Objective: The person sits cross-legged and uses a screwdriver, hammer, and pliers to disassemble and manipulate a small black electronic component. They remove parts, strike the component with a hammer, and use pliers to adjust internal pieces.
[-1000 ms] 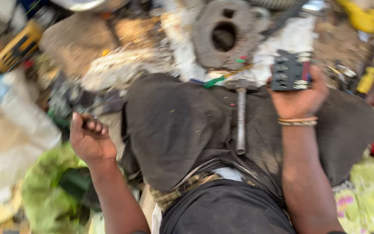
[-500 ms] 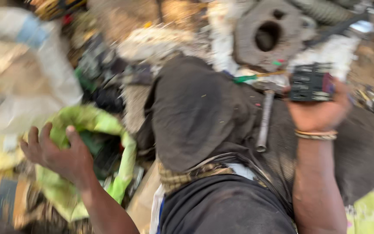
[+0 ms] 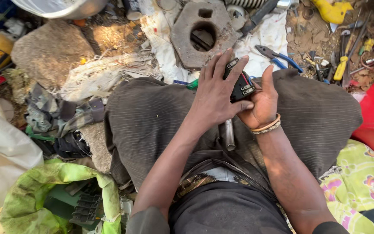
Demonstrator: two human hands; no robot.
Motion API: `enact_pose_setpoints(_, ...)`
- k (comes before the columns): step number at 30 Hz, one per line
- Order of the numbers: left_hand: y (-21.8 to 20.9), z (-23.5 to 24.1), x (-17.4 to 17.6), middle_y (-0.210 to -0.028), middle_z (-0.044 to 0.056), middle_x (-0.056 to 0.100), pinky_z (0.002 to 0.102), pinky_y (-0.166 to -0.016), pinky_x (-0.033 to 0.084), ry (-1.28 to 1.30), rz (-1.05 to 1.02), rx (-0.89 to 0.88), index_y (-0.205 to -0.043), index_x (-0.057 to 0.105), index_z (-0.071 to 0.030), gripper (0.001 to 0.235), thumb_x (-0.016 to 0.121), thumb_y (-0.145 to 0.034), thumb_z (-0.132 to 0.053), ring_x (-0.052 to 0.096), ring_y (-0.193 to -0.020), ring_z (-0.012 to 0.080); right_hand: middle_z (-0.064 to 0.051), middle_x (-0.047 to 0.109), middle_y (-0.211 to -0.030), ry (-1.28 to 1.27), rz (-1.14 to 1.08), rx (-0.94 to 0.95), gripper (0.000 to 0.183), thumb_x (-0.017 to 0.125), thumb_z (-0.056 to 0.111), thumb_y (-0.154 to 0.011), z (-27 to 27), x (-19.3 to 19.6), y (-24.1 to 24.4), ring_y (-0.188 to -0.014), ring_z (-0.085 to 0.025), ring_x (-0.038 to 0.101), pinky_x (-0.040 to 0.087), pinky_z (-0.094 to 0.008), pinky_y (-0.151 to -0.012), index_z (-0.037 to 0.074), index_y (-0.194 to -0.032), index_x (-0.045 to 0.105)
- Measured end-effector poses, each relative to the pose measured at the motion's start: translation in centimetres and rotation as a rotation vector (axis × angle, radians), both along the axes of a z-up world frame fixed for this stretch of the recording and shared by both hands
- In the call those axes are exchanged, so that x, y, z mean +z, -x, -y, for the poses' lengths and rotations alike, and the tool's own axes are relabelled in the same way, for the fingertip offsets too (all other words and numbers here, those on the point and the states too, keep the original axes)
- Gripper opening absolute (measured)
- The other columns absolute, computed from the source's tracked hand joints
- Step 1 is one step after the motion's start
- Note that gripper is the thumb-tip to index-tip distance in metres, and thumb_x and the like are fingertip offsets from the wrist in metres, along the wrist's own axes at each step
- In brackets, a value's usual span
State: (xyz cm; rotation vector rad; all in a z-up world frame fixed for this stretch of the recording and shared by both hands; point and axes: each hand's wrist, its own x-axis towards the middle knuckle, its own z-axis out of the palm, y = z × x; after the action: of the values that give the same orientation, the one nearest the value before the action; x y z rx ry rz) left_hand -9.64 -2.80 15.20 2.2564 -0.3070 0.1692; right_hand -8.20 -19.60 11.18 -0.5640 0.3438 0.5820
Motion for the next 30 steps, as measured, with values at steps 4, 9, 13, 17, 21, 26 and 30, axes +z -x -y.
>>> enact_pose_setpoints(4,-0.5,0.4,-3.6,-0.153,0.016,0.043,0.05,-0.118,0.043,0.151,-0.09,0.052,-0.15,0.051,-0.022,0.088,0.09,-0.074,-0.045,0.046,-0.141,0.0389,-0.015,0.064,-0.137,0.054,0.051,0.053,0.093,0.04,0.077,-0.095,0.5,-1.5,-0.6,-0.129,-0.029,0.062,0.051,-0.048,-0.111,0.002,-0.148,0.05)
enact_pose_setpoints(9,-0.4,0.2,-7.7,-0.15,0.014,0.05,0.044,-0.123,0.047,0.765,-0.204,0.123,-0.145,0.053,-0.019,0.06,0.079,-0.095,-0.04,0.053,-0.142,0.0298,-0.01,0.063,-0.138,0.2,0.106,0.125,0.08,0.043,0.068,-0.099,-0.5,-4.0,-1.1,-0.129,-0.023,0.06,0.05,-0.043,-0.11,0.007,-0.15,0.05)
enact_pose_setpoints(13,-2.0,-0.6,-9.5,-0.153,0.017,0.049,0.047,-0.116,0.047,1.299,-0.39,0.06,-0.143,0.052,-0.017,0.057,0.071,-0.093,-0.038,0.051,-0.137,0.0322,-0.013,0.064,-0.135,-0.012,0.07,0.15,0.065,0.046,0.056,-0.117,-1.0,-5.6,-2.2,-0.122,-0.026,0.061,0.052,-0.043,-0.101,-0.002,-0.146,0.054)
enact_pose_setpoints(17,-2.9,-1.9,-10.0,-0.152,0.023,0.056,0.049,-0.128,0.042,1.669,-0.38,-0.046,-0.14,0.056,-0.014,0.047,0.063,-0.101,-0.037,0.052,-0.147,0.0355,-0.017,0.066,-0.131,-0.026,0.042,0.145,0.063,0.048,0.051,-0.112,-0.9,-5.4,-2.7,-0.117,-0.03,0.064,0.054,-0.045,-0.102,-0.006,-0.14,0.054)
enact_pose_setpoints(21,-3.5,-2.9,-9.5,-0.15,0.025,0.056,0.052,-0.128,0.039,1.86,-0.383,-0.132,-0.142,0.057,-0.01,0.053,0.061,-0.102,-0.045,0.05,-0.147,0.0385,-0.015,0.062,-0.135,0.119,0.144,0.183,0.049,0.06,0.019,-0.103,-1.3,-3.9,-3.4,-0.123,-0.028,0.063,0.053,-0.046,-0.109,-0.003,-0.146,0.049)
enact_pose_setpoints(26,-3.8,-3.4,-8.7,-0.147,0.029,0.055,0.054,-0.131,0.032,1.979,-0.334,-0.162,-0.14,0.058,-0.009,0.057,0.06,-0.104,-0.053,0.048,-0.146,0.0431,-0.019,0.063,-0.133,0.242,0.178,0.158,0.05,0.063,-0.001,-0.098,-1.7,-3.1,-3.2,-0.119,-0.028,0.067,0.059,-0.043,-0.103,0.002,-0.146,0.048)
enact_pose_setpoints(30,-3.9,-3.8,-8.8,-0.152,0.029,0.055,0.056,-0.133,0.033,2.012,-0.323,-0.186,-0.144,0.058,-0.01,0.06,0.059,-0.102,-0.054,0.047,-0.148,0.0442,-0.019,0.068,-0.127,0.381,0.157,0.138,0.043,0.066,0.002,-0.098,-1.5,-4.0,-2.6,-0.113,-0.028,0.071,0.064,-0.039,-0.088,-0.001,-0.139,0.055)
